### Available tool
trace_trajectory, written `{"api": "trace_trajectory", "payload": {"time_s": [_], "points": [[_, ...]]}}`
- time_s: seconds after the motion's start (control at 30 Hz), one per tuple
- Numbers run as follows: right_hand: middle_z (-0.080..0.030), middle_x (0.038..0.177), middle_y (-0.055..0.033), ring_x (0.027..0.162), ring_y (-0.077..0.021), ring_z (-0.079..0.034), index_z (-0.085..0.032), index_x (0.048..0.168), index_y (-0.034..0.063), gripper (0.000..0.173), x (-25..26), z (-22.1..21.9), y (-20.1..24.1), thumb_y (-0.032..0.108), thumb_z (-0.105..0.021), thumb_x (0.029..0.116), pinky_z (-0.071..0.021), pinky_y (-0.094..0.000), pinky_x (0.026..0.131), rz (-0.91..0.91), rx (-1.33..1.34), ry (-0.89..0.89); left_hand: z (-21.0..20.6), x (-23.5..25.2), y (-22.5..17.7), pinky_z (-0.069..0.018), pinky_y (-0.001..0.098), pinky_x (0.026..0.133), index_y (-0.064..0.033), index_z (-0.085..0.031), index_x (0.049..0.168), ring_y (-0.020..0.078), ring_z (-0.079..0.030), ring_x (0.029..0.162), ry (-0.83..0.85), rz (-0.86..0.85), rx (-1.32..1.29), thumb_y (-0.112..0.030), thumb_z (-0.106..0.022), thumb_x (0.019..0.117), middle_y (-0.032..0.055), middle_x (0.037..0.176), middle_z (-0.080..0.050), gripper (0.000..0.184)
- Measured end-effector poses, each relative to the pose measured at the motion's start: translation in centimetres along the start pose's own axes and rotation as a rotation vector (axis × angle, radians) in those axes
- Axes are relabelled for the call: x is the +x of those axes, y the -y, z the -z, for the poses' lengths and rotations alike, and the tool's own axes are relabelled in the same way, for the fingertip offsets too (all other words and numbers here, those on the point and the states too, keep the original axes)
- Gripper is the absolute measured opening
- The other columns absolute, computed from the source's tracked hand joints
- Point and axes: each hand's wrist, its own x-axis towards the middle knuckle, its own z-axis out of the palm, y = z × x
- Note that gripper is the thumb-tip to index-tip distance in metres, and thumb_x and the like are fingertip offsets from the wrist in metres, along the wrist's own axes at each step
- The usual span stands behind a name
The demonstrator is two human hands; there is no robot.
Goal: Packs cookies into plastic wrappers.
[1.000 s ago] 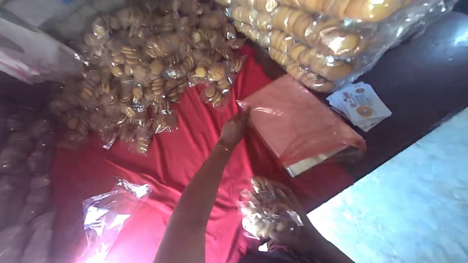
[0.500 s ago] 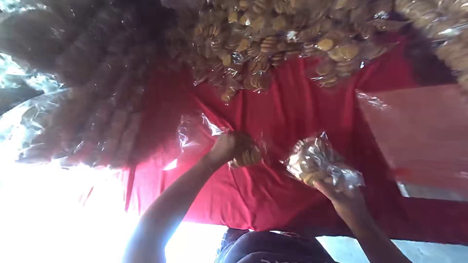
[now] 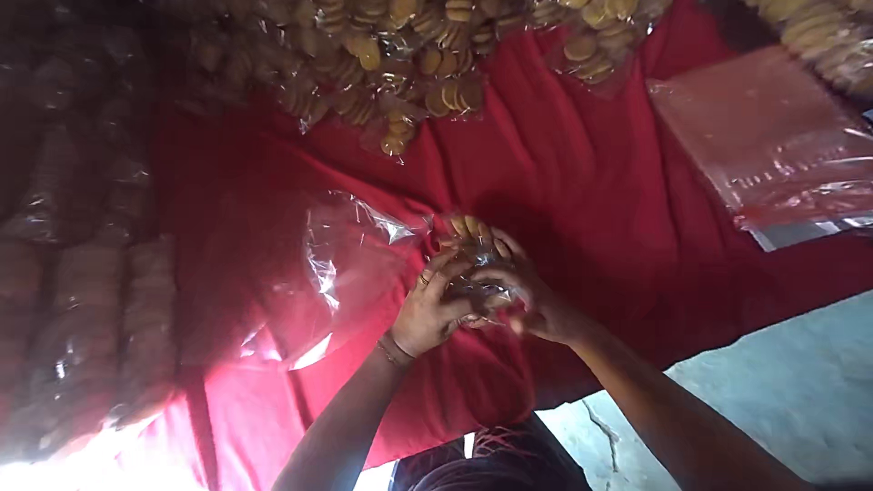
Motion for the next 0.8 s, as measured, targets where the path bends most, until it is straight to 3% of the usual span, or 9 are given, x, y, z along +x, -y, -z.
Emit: {"api": "trace_trajectory", "payload": {"time_s": [0.1, 0.23, 0.3, 0.37, 0.43, 0.5, 0.6, 0.67, 0.8], "points": [[-0.018, 0.165, -0.0265, 0.153, -0.0287, -0.024, -0.062, 0.13, 0.0118, 0.092, -0.5, -1.4, 0.5, 0.082, -0.067, 0.071, -0.031, -0.0404, 0.121, -0.055, -0.113, -0.048, -0.3, 0.2, 0.4, -0.0366, 0.0355, 0.115, -0.0183, -0.066, 0.094, 0.0244, -0.049, 0.134, -0.02, -0.002, -0.019, -0.045, -0.044, 0.1064, 0.0128, 0.127, -0.06, 0.036], [-0.027, 0.161, -0.0225, 0.15, -0.0286, -0.031, -0.058, 0.127, 0.0177, 0.065, -0.5, -4.0, -0.7, 0.047, -0.085, 0.0758, -0.0359, -0.0422, 0.12, 0.065, -0.117, -0.262, -1.0, -0.8, -0.8, -0.0379, 0.0305, 0.116, -0.0151, -0.063, 0.1, 0.0133, -0.042, 0.139, -0.131, 0.182, -0.232, -0.051, -0.042, 0.1056, 0.0092, 0.138, -0.047, 0.042], [-0.033, 0.159, -0.0184, 0.149, -0.0253, -0.034, -0.059, 0.129, 0.021, 0.064, -0.8, -4.0, 0.7, 0.047, -0.084, 0.0766, -0.0355, -0.0423, 0.121, 0.062, -0.043, -0.263, -0.6, -0.7, -3.4, -0.0372, 0.0307, 0.116, -0.0145, -0.059, 0.1, 0.0132, -0.04, 0.141, -0.201, 0.298, -0.303, -0.044, -0.046, 0.1066, 0.0092, 0.14, -0.046, 0.033], [-0.038, 0.157, -0.0154, 0.147, -0.0206, -0.038, -0.053, 0.141, 0.0162, 0.074, -2.5, -3.7, 3.3, 0.052, -0.08, 0.0809, -0.0361, -0.0393, 0.121, 0.001, 0.072, -0.214, 0.2, -0.9, -7.5, -0.0386, 0.0316, 0.116, -0.0102, -0.059, 0.099, 0.0157, -0.042, 0.14, -0.197, 0.409, -0.365, -0.038, -0.051, 0.1059, 0.0137, 0.14, -0.048, 0.03], [-0.048, 0.153, -0.0186, 0.142, -0.0209, -0.047, -0.046, 0.148, -0.0003, 0.078, -5.4, -3.6, 6.4, 0.044, -0.074, 0.0908, -0.0393, -0.0394, 0.12, -0.121, 0.202, -0.131, 1.4, -1.3, -11.8, -0.0411, 0.0326, 0.114, -0.0064, -0.059, 0.106, 0.0185, -0.045, 0.138, -0.101, 0.502, -0.414, -0.044, -0.051, 0.1048, 0.0174, 0.14, -0.048, 0.038], [-0.064, 0.137, -0.0107, 0.127, -0.01, -0.059, -0.056, 0.138, -0.0063, 0.057, -7.8, -3.8, 8.0, 0.027, -0.072, 0.0944, -0.0456, -0.0293, 0.111, -0.309, 0.441, -0.084, 4.4, -0.1, -13.8, -0.0524, 0.0293, 0.1, -0.0045, -0.058, 0.121, 0.0179, -0.058, 0.12, 0.029, 0.496, -0.28, -0.046, -0.049, 0.1046, 0.0177, 0.129, -0.055, 0.046], [-0.074, 0.113, -0.0034, 0.104, -0.0105, -0.071, -0.061, 0.126, -0.0068, 0.037, -10.4, -2.4, 7.0, 0.011, -0.068, 0.0935, -0.0593, -0.0321, 0.093, -0.457, 0.847, 0.004, 11.3, 5.6, -12.6, -0.0569, 0.0419, 0.056, -0.0105, -0.066, 0.134, 0.0241, -0.069, 0.063, 0.217, 0.627, 0.404, -0.04, -0.058, 0.0991, 0.0094, 0.081, -0.073, 0.047], [-0.073, 0.095, 0.0033, 0.088, -0.0049, -0.071, -0.062, 0.113, -0.0002, 0.028, -9.0, 0.8, 8.0, 0.011, -0.068, 0.0877, -0.0597, -0.0266, 0.081, -0.608, 0.852, 0.013, 14.9, 10.1, -9.3, -0.0512, 0.0631, 0.078, -0.0218, -0.051, 0.151, 0.0451, -0.069, 0.088, 0.536, 1.031, 0.507, -0.042, -0.044, 0.1082, 0.0225, 0.094, -0.072, 0.048], [-0.077, 0.101, 0.0086, 0.093, -0.0017, -0.072, -0.076, 0.109, 0.0214, 0.027, -2.4, 5.5, 7.5, 0.039, -0.072, 0.0884, -0.058, -0.022, 0.086, -0.256, 1.11, -0.083, 15.0, 7.8, -3.8, -0.0463, 0.0663, 0.095, -0.0032, -0.067, 0.124, 0.044, -0.065, 0.112, 0.515, 1.245, 0.421, -0.041, -0.035, 0.1106, 0.0252, 0.114, -0.069, 0.051]]}}
